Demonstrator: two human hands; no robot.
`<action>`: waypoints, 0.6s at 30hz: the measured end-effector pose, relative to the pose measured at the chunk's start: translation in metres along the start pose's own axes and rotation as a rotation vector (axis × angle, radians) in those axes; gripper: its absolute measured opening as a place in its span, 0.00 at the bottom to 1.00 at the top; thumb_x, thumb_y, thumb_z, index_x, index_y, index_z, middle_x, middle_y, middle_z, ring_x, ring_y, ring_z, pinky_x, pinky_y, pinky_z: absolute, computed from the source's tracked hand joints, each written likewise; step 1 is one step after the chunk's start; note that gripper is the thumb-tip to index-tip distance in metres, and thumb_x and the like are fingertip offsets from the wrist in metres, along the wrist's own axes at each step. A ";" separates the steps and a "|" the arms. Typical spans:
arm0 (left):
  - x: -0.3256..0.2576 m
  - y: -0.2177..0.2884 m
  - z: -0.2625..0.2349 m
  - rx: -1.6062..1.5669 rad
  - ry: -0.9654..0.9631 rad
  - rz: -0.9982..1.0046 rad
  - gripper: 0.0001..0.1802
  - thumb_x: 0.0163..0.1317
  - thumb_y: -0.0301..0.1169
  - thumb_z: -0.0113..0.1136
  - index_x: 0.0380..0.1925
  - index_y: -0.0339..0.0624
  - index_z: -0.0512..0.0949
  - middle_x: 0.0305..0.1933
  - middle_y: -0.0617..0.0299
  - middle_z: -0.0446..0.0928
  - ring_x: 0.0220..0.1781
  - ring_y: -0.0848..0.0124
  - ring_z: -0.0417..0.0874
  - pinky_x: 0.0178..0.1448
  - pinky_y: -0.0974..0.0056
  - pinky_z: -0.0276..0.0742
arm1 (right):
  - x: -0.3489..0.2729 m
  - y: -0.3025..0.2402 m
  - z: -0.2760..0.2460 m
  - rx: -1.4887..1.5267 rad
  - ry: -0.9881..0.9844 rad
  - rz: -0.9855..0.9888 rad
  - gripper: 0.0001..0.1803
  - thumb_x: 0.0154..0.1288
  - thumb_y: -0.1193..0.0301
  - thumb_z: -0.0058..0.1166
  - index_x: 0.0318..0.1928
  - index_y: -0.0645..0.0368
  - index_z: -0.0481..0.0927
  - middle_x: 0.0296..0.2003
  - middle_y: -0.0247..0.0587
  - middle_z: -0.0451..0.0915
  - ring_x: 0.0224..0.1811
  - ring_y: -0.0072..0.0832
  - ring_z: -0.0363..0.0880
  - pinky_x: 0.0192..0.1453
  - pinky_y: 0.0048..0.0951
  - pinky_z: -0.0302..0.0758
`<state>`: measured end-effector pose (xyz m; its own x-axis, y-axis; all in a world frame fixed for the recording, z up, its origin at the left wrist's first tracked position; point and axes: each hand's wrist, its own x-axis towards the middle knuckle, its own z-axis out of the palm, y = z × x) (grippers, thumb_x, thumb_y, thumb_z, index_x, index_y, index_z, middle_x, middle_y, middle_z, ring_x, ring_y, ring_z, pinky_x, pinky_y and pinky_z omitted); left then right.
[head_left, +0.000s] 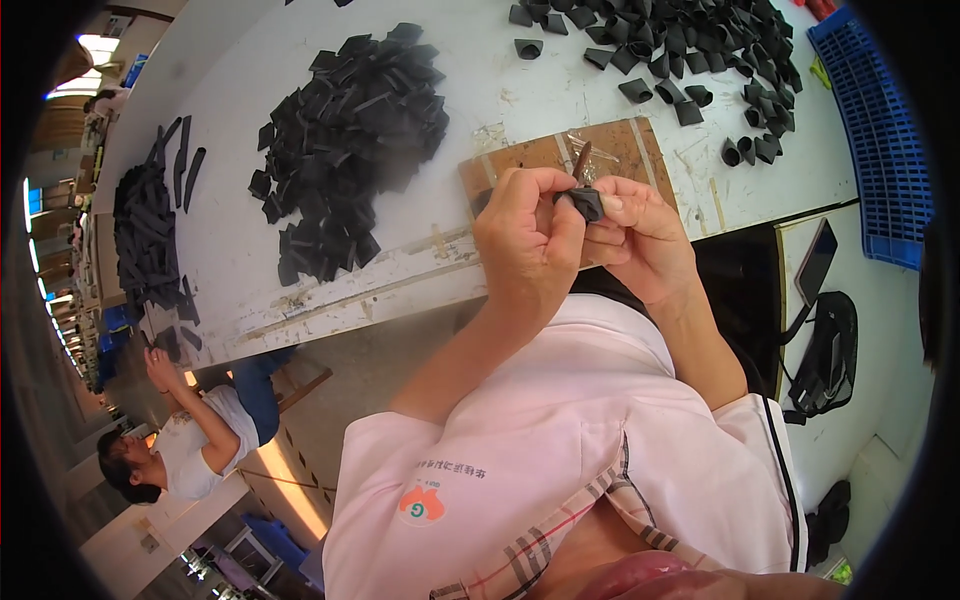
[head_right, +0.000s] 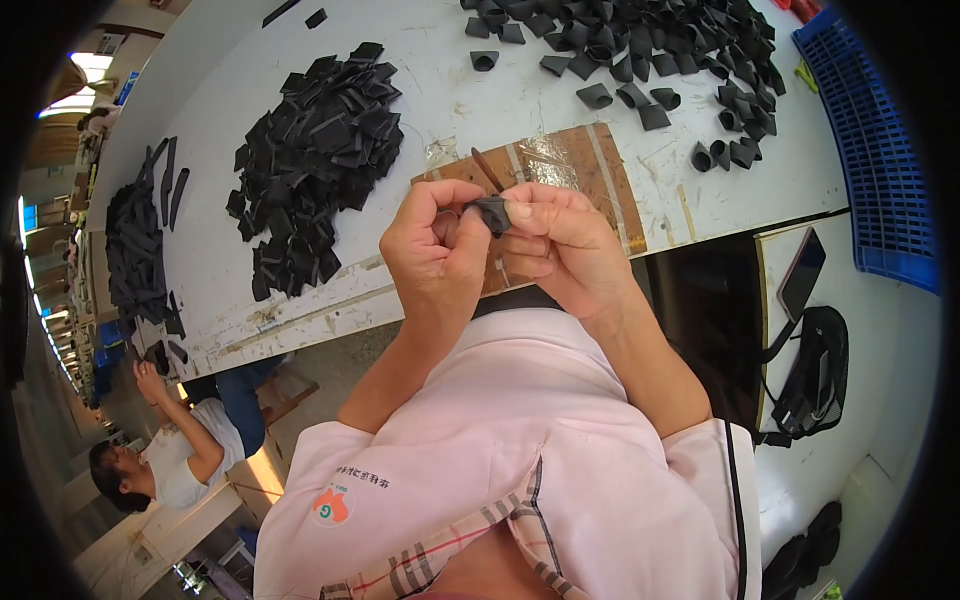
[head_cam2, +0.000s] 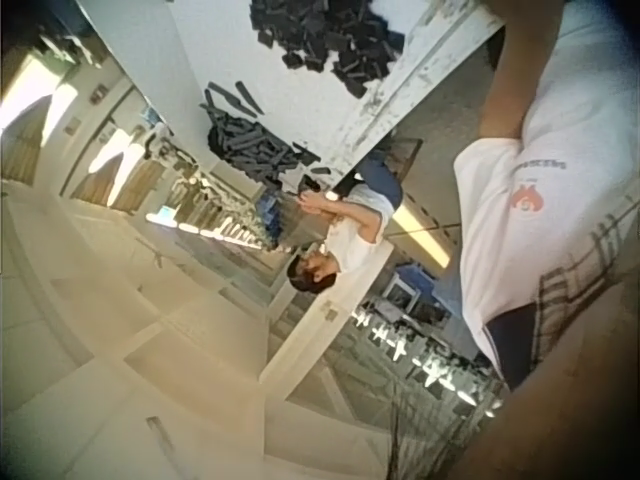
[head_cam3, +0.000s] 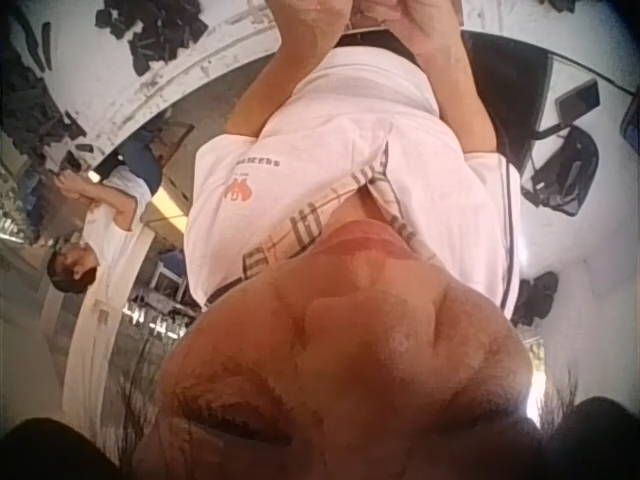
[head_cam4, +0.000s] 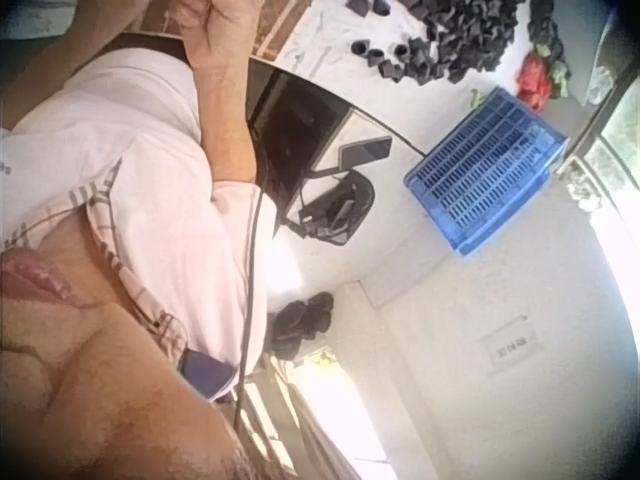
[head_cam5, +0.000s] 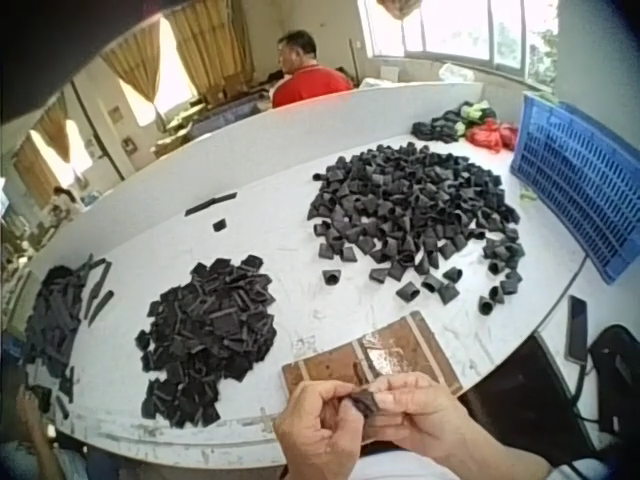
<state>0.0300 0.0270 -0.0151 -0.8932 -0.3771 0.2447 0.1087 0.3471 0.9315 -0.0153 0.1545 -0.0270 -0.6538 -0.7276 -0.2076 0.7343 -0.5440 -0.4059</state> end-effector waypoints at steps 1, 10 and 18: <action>0.000 0.002 0.000 -0.005 -0.002 0.007 0.02 0.51 0.20 0.52 0.27 0.33 0.72 0.26 0.62 0.73 0.20 0.78 0.71 0.24 0.72 0.68 | -0.001 -0.002 0.005 -0.005 -0.001 -0.007 0.06 0.60 0.72 0.49 0.33 0.63 0.73 0.22 0.29 0.69 0.18 0.11 0.56 0.18 0.12 0.54; 0.038 0.012 -0.024 -1.818 -0.502 -0.673 0.09 0.60 0.20 0.39 0.36 0.34 0.71 0.29 0.53 0.75 0.07 0.86 0.56 0.10 0.79 0.49 | 0.022 -0.047 0.052 -0.744 0.001 -0.137 0.18 0.62 0.58 0.48 0.22 0.57 0.70 0.15 0.21 0.59 0.17 0.10 0.53 0.18 0.14 0.51; 0.027 -0.003 -0.013 -1.177 -0.266 -0.586 0.09 0.60 0.21 0.44 0.39 0.36 0.71 0.28 0.56 0.75 0.09 0.85 0.56 0.12 0.79 0.51 | 0.028 -0.027 0.016 -0.805 0.067 -0.206 0.18 0.62 0.58 0.48 0.21 0.57 0.69 0.13 0.23 0.60 0.15 0.11 0.53 0.17 0.15 0.51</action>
<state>0.0109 0.0043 -0.0081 -0.9794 0.0095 -0.2015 -0.1288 -0.7980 0.5887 -0.0509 0.1419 -0.0080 -0.7888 -0.6062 -0.1013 0.2604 -0.1803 -0.9485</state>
